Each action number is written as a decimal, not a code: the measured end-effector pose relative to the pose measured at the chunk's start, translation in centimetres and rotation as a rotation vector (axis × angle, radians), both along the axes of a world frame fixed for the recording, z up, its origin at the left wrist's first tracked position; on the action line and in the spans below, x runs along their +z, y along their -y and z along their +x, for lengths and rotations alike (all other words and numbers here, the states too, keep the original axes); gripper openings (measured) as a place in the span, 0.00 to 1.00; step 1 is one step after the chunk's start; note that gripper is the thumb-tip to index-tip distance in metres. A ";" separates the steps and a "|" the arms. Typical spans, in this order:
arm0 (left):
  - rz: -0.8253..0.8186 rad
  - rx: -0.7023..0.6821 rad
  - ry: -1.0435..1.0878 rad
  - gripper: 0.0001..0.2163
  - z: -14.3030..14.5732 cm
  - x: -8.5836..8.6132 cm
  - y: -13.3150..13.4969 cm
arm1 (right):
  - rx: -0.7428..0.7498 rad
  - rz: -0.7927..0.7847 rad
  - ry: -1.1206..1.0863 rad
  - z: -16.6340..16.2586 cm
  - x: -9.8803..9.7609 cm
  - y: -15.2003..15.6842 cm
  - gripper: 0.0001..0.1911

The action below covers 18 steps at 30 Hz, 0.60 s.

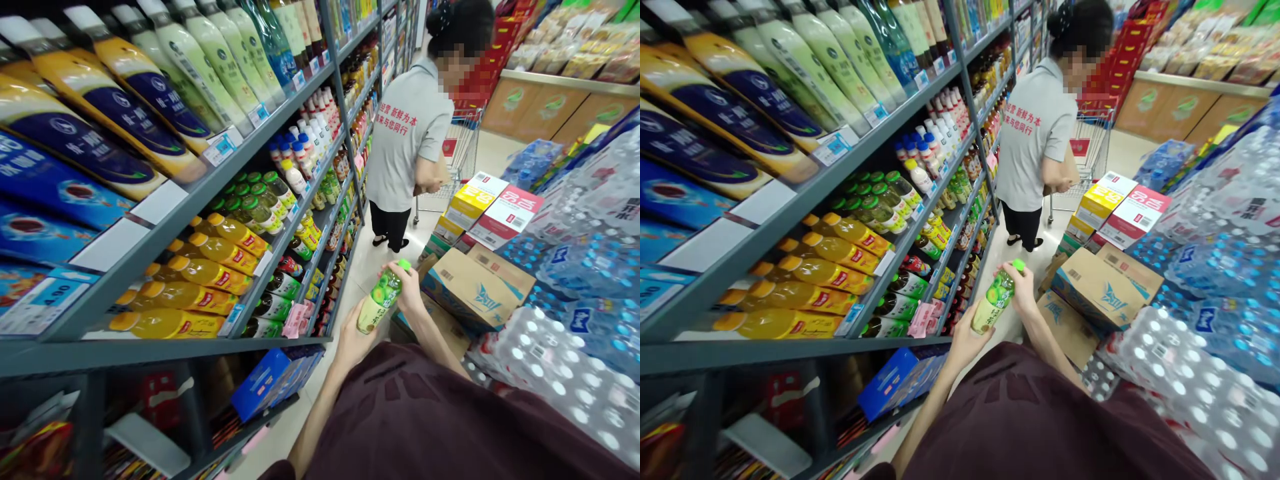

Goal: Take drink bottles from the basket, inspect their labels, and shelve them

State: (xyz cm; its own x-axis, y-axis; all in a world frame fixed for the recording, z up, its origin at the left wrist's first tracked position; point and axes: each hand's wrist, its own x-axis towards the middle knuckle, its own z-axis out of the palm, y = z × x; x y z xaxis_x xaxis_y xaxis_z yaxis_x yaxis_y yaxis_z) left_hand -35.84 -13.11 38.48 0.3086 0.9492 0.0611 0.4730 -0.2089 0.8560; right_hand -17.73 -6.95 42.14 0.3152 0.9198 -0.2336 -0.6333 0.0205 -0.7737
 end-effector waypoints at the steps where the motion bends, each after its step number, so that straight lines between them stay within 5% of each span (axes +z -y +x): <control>1: -0.001 -0.029 -0.037 0.34 0.1 -0.2 -0.5 | -0.003 0.018 0.069 -0.1 -0.3 0.2 0.12; 9: 0.070 -0.140 -0.017 0.28 1.0 -1.2 -5.8 | 0.146 0.271 0.693 -1.1 -0.3 0.5 0.05; 11: 0.109 -0.119 -0.035 0.24 1.2 -1.8 -7.2 | 0.167 0.235 0.842 -1.1 -0.2 -0.3 0.07; 15: 0.190 0.005 -0.132 0.21 1.2 -3.3 -10.0 | 0.197 0.015 1.111 -1.2 -1.1 -2.8 0.27; 18: 0.207 0.089 -0.205 0.18 0.7 -4.7 -12.6 | 0.253 -0.031 1.192 -2.1 -2.6 -5.3 0.25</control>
State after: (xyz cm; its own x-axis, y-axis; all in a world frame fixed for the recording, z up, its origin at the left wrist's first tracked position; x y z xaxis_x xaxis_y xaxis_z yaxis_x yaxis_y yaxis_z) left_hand -35.14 -0.46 33.74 0.2502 0.9471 0.2010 0.6556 -0.3185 0.6846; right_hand -19.78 -1.61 39.57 0.1600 0.9855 0.0569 0.4903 -0.0294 -0.8710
